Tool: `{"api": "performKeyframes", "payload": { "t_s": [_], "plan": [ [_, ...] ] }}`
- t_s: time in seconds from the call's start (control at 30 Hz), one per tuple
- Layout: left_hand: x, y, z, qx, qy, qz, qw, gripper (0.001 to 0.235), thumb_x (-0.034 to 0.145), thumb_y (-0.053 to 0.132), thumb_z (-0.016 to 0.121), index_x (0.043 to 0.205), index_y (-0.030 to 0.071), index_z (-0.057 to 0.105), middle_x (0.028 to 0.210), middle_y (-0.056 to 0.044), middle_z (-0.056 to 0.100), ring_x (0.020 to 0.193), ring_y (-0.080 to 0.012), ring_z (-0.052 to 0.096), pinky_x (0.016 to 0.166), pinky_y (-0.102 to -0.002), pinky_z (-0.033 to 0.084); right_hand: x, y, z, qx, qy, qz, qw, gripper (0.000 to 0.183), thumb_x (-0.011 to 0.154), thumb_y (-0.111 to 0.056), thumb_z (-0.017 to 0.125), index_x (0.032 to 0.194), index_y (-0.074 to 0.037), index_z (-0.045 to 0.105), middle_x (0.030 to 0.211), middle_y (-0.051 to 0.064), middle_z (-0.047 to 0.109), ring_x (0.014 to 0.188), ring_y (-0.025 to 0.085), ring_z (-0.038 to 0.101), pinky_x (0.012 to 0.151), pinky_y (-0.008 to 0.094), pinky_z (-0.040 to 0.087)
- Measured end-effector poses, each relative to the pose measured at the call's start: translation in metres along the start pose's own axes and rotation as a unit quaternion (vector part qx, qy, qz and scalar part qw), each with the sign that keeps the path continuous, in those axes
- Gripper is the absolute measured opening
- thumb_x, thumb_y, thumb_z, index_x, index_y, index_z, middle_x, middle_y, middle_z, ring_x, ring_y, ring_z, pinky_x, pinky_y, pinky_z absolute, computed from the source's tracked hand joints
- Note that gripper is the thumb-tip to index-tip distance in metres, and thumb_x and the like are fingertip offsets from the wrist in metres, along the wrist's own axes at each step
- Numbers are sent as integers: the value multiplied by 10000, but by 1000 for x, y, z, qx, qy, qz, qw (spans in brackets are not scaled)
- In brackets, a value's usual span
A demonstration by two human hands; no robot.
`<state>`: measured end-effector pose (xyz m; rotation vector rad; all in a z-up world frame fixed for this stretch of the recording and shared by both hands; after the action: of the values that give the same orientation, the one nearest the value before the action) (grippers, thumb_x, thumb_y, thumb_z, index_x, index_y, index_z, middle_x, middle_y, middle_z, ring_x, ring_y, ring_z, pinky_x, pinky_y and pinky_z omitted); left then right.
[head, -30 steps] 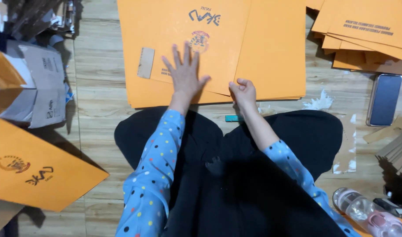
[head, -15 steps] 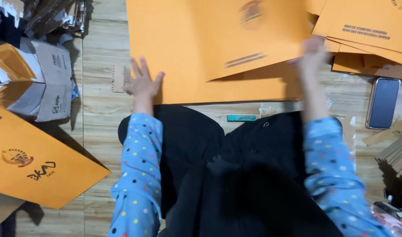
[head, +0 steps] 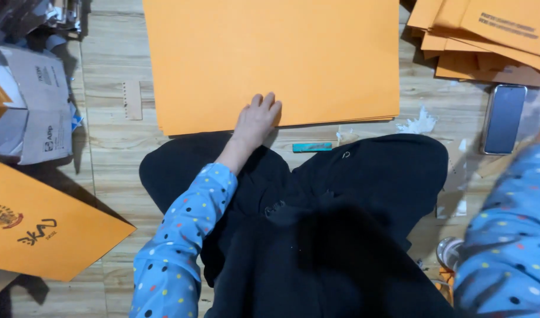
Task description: Applying adhesive labels using a template and folding large orange folders while sitting on the floor.
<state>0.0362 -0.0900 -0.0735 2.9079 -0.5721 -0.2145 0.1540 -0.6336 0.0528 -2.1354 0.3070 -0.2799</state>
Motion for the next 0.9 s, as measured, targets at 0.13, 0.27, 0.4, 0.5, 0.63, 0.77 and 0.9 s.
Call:
{"api": "performKeyframes", "payload": {
  "t_s": [0.13, 0.27, 0.4, 0.5, 0.63, 0.77, 0.9],
  "plan": [
    [-5, 17, -37, -8, 25, 35, 999, 647, 556, 206, 810, 1122, 124, 506, 1154, -93, 453, 1029, -309, 460, 605, -386, 569, -76, -46, 58, -107, -53, 4, 993, 293, 863, -52, 633, 1129, 18, 529, 952, 161, 528, 828, 314, 551, 728, 374, 447],
    [-7, 14, -34, -1, 21, 28, 999, 648, 577, 210, 803, 1151, 150, 508, 1187, -66, 460, 1071, -283, 442, 622, -388, 573, -110, -16, 147, -182, -99, 8, 978, 329, 837, -47, 637, 1125, 54, 514, 951, 176, 518, 921, 335, 554, 816, 393, 421],
    [-6, 17, -35, 23, 53, 28, 998, 637, 550, 205, 818, 1115, 119, 536, 1170, -77, 477, 1058, -280, 459, 641, -381, 575, -128, 1, 194, -341, -90, -11, 936, 332, 821, -249, 684, 1035, -9, 599, 874, 192, 574, 857, 416, 577, 714, 513, 468],
    [-7, 18, -30, 23, 54, 25, 998, 617, 563, 179, 816, 1109, 93, 542, 1166, -101, 476, 1058, -304, 459, 689, -418, 564, -125, 7, 194, -412, -54, -13, 909, 304, 789, -268, 707, 980, -49, 618, 810, 144, 587, 794, 381, 604, 647, 499, 496],
    [-5, 16, -16, 21, 56, 25, 998, 609, 575, 137, 816, 1115, 67, 542, 1177, -128, 464, 1069, -331, 450, 736, -465, 545, -116, 5, 190, -522, -26, -71, 850, 195, 801, -306, 669, 761, -115, 661, 593, 62, 573, 593, 301, 632, 523, 401, 507],
    [-6, 19, -26, 22, 59, 26, 998, 606, 574, 144, 812, 1109, 64, 538, 1176, -133, 460, 1070, -338, 453, 747, -473, 539, -113, 12, 195, -530, -41, -54, 845, 186, 783, -325, 673, 733, -146, 683, 565, 63, 596, 586, 303, 644, 532, 393, 502],
    [-8, 21, -32, 10, 50, 24, 998, 598, 584, 125, 806, 1113, 55, 535, 1176, -145, 461, 1072, -351, 449, 750, -487, 531, -111, 10, 187, -484, -40, 6, 874, 142, 763, -290, 695, 774, -152, 667, 619, 63, 628, 652, 325, 645, 584, 418, 493]
  ]
}}
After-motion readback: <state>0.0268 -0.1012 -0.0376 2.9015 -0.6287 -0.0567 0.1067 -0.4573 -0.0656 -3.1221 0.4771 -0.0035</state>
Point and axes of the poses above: each hand's wrist, its own x-axis towards the middle knuckle, its own z-axis out of the palm, y = z × x, the point moved 6 cm from there along x, towards the middle knuckle
